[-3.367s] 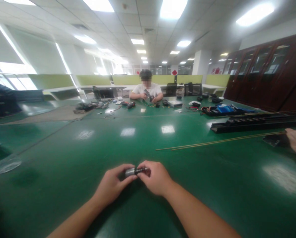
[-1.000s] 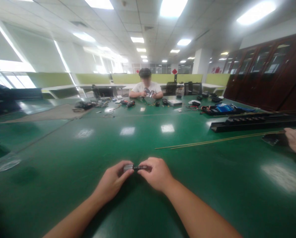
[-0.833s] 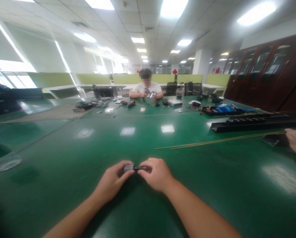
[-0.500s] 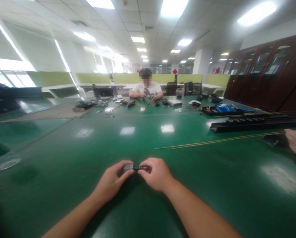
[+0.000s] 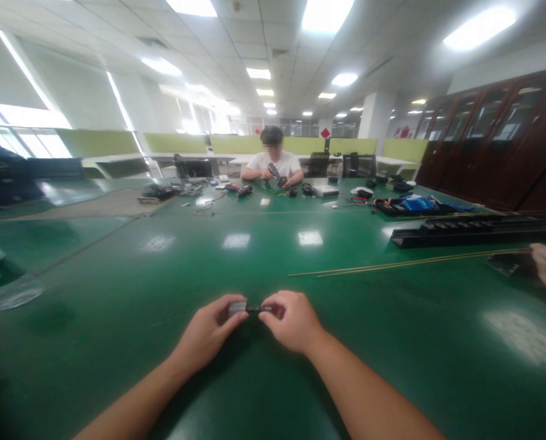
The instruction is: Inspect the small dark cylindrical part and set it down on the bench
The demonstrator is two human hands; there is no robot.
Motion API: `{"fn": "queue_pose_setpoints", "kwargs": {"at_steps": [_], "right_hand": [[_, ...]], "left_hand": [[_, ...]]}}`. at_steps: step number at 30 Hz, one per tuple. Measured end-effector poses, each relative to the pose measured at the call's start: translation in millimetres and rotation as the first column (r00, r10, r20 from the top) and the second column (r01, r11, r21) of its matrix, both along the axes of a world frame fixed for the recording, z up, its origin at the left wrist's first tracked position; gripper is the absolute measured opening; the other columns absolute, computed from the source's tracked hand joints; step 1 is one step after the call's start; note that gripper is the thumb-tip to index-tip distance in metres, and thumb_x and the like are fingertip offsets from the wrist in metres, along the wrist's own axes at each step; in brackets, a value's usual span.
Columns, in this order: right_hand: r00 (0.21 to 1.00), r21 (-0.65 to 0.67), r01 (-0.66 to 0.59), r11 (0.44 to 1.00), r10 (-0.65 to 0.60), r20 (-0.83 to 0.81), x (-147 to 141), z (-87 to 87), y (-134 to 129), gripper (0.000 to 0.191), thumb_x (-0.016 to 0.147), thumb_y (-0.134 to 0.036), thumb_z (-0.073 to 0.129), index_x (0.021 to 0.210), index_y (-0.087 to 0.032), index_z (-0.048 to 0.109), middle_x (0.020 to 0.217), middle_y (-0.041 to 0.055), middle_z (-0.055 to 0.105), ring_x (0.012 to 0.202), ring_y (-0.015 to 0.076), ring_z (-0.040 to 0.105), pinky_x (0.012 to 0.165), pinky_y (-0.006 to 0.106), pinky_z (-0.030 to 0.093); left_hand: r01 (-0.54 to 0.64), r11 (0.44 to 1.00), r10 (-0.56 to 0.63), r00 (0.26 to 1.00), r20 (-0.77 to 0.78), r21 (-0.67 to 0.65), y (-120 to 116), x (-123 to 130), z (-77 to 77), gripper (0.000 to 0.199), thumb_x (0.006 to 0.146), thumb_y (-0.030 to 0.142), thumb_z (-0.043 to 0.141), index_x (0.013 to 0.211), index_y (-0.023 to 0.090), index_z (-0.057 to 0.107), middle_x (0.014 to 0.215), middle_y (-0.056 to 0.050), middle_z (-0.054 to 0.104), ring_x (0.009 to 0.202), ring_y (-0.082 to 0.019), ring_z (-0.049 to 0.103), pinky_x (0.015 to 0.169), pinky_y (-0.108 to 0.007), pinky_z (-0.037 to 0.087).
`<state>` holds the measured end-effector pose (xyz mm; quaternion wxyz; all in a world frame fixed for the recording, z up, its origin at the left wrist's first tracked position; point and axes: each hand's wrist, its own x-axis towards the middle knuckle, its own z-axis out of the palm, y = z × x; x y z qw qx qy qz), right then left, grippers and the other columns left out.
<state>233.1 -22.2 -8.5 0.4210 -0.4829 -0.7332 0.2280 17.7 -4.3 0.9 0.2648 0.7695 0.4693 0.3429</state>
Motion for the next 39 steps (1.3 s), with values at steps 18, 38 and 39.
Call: {"fn": "queue_pose_setpoints", "kwargs": {"at_steps": [18, 38, 39], "right_hand": [[0.988, -0.037, 0.134, 0.990, -0.136, -0.066, 4, -3.5, 5, 0.013, 0.080, -0.029, 0.068, 0.083, -0.018, 0.075, 0.072, 0.0033, 0.071, 0.060, 0.0153, 0.060, 0.056, 0.025, 0.044], [0.997, -0.149, 0.066, 0.987, -0.070, -0.025, 2, -4.7, 7, 0.018, 0.082, -0.031, 0.067, 0.087, -0.016, 0.076, 0.074, 0.0042, 0.072, 0.063, 0.0148, 0.061, 0.059, 0.024, 0.043], [0.998, -0.152, 0.062, 0.987, -0.066, -0.021, 3, -4.5, 7, 0.019, 0.082, -0.032, 0.067, 0.087, -0.016, 0.076, 0.074, 0.0042, 0.073, 0.064, 0.0148, 0.061, 0.060, 0.024, 0.043]], "left_hand": [[-0.107, 0.994, 0.105, 0.993, 0.047, 0.023, 9, -10, 1.3, 0.032, 0.083, 0.049, 0.066, 0.100, 0.022, 0.070, 0.096, -0.004, 0.072, 0.085, -0.022, 0.066, 0.080, -0.032, 0.052], [-0.167, 0.909, 0.370, 0.748, 0.551, -0.383, 2, -24, 15.1, 0.061, 0.063, 0.046, 0.085, 0.108, 0.020, 0.054, 0.096, -0.006, 0.073, 0.092, -0.021, 0.070, 0.083, -0.032, 0.056], [-0.171, 0.913, 0.357, 0.772, 0.525, -0.369, -3, -27, 21.1, 0.065, 0.065, 0.048, 0.084, 0.114, 0.020, 0.052, 0.104, -0.008, 0.073, 0.098, -0.023, 0.070, 0.090, -0.036, 0.056]]}}
